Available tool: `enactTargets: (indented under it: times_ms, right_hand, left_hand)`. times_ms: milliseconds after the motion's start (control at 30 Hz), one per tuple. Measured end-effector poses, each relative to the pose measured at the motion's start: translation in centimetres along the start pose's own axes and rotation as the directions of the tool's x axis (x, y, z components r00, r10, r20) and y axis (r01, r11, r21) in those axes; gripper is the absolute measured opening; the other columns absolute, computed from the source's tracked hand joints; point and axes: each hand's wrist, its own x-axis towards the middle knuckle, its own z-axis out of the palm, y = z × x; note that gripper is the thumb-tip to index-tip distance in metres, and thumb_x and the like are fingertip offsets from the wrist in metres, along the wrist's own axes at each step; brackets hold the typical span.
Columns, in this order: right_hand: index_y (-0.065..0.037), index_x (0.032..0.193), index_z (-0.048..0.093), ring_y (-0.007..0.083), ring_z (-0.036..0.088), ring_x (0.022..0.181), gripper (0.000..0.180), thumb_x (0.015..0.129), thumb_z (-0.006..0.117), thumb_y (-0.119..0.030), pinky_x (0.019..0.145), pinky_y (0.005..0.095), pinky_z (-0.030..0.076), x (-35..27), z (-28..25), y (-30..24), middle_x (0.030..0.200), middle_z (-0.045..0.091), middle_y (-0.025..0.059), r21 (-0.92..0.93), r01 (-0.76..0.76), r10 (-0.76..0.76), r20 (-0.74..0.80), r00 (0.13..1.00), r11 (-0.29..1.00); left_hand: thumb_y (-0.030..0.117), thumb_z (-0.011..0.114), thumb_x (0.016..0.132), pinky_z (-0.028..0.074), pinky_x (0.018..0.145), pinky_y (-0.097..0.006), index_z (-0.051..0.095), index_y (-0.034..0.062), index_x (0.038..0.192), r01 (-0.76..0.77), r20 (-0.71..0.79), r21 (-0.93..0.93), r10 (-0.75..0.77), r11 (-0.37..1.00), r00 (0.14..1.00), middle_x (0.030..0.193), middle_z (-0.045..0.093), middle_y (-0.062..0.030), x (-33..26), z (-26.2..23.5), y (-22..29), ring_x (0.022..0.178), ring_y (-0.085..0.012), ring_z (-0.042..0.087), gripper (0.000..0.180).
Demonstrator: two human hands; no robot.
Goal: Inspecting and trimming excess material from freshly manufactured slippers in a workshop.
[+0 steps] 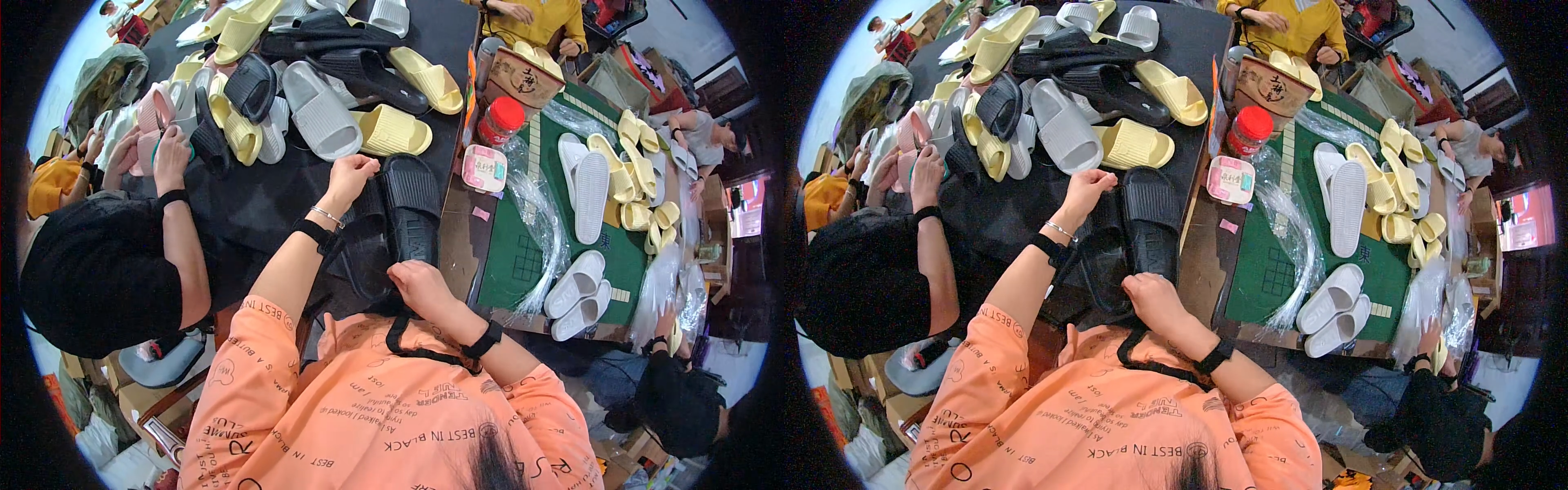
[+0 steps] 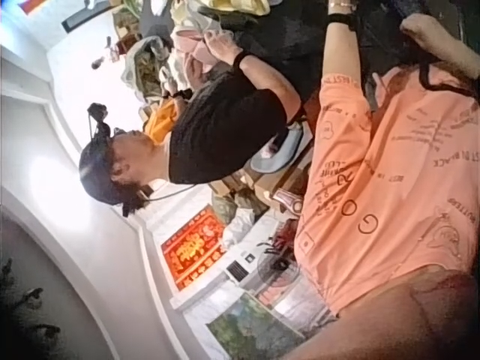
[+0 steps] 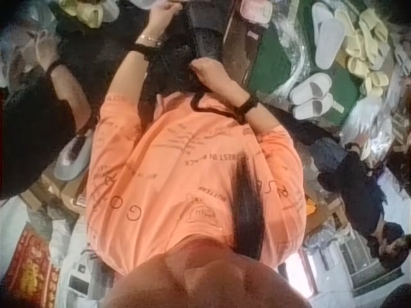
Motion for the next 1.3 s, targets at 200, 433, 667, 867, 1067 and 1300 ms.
enactTargets:
  times_ms: [200, 433, 667, 867, 1067, 1300]
  right_hand:
    - [-0.001, 0.081, 0.050, 0.0286, 0.053, 0.077, 0.011, 0.074, 0.053, -0.009, 0.068, 0.0363, 0.043, 1.5, -0.5, 3.6, 0.076, 0.055, 0.0133, -0.343, -0.038, 0.011, -0.082, 0.997, 0.939]
    - [0.005, 0.110, 0.048, 0.0313, 0.053, 0.092, 0.042, 0.082, 0.055, -0.024, 0.081, 0.0366, 0.043, 4.6, -0.5, 5.2, 0.100, 0.055, 0.0200, -0.391, -0.089, 0.122, 0.059, 0.991, 0.916]
    - [0.001, 0.114, 0.047, 0.0310, 0.054, 0.092, 0.045, 0.083, 0.052, -0.031, 0.079, 0.0377, 0.045, 5.4, -0.5, 5.7, 0.101, 0.056, 0.0185, -0.419, -0.085, 0.165, 0.159, 0.973, 0.904]
    - [-0.002, 0.098, 0.051, 0.0285, 0.058, 0.077, 0.026, 0.080, 0.055, -0.020, 0.070, 0.0369, 0.045, 5.6, -2.0, 2.8, 0.082, 0.058, 0.0113, -0.433, -0.208, 0.289, 0.130, 0.948, 0.877]
    - [-0.002, 0.104, 0.048, 0.0362, 0.053, 0.086, 0.031, 0.074, 0.058, -0.006, 0.074, 0.0408, 0.042, 10.7, -3.4, 3.6, 0.091, 0.055, 0.0185, -0.121, -0.095, 0.031, -0.451, 0.892, 0.988]
    - [-0.002, 0.092, 0.060, 0.0306, 0.061, 0.074, 0.015, 0.077, 0.058, -0.004, 0.066, 0.0345, 0.047, 13.3, -1.4, 6.7, 0.079, 0.061, 0.0185, 0.222, -0.206, 0.257, -0.236, 0.937, 0.953]
  left_hand:
    - [0.016, 0.062, 0.081, 0.042, 0.064, -0.021, 0.065, -0.0016, 0.085, 0.031, 0.018, 0.144, -0.034, 0.989, 0.999, 0.074, 0.062, -0.0019, -0.1, 0.3, 1.3, 0.068, -0.0069, 0.052, 0.018]
    - [0.020, 0.065, 0.075, 0.044, 0.059, -0.026, 0.067, -0.0006, 0.080, -0.069, 0.161, 0.245, 0.029, 0.967, 0.987, 0.068, 0.063, -0.0042, 1.4, 1.5, 1.0, 0.062, -0.0095, 0.054, 0.021]
    - [0.021, 0.065, 0.075, 0.046, 0.064, -0.027, 0.068, 0.0054, 0.081, -0.136, 0.388, 0.229, 0.038, 0.964, 0.921, 0.074, 0.066, -0.0057, 3.1, 3.3, 1.2, 0.067, -0.0131, 0.058, 0.017]
    - [0.015, 0.059, 0.083, 0.042, 0.070, -0.020, 0.065, -0.0002, 0.088, -0.062, 0.308, 0.015, 0.055, 0.998, 0.950, 0.082, 0.063, -0.0015, 2.6, 3.2, 2.1, 0.073, -0.0076, 0.054, 0.017]
    - [0.016, 0.058, 0.084, 0.043, 0.070, -0.022, 0.063, -0.0021, 0.092, 0.030, 0.244, -0.309, 0.048, 0.951, 0.969, 0.087, 0.062, -0.0021, -1.6, 0.9, 3.1, 0.076, -0.0090, 0.054, 0.020]
    - [0.014, 0.057, 0.085, 0.043, 0.071, -0.022, 0.063, -0.0002, 0.091, -0.085, 0.119, -0.513, 0.169, 0.854, 0.978, 0.085, 0.062, -0.0016, -2.7, 3.0, 0.9, 0.077, -0.0070, 0.054, 0.017]
